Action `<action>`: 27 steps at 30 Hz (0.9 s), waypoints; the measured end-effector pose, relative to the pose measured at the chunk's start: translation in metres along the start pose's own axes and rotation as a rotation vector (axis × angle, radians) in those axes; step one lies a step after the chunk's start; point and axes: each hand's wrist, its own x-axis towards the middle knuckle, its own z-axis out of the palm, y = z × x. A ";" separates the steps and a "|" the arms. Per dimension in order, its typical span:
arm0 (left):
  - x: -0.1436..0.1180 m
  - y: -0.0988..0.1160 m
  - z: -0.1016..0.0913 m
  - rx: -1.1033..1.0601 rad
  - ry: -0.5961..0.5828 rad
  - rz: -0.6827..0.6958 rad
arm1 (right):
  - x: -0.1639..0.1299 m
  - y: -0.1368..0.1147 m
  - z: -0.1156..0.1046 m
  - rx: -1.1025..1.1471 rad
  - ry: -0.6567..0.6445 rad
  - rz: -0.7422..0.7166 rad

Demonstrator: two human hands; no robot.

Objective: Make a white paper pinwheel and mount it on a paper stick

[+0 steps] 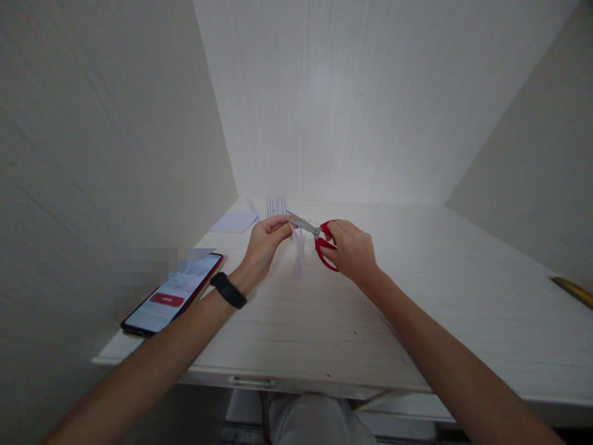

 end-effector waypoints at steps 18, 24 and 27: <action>0.001 0.005 -0.001 0.124 -0.010 0.077 | 0.000 -0.003 -0.003 -0.019 -0.034 0.034; 0.003 0.005 -0.004 0.116 -0.018 0.076 | 0.001 -0.003 -0.005 0.000 -0.076 0.054; 0.003 0.006 -0.004 0.114 -0.013 0.073 | 0.001 -0.003 -0.004 0.009 -0.070 0.071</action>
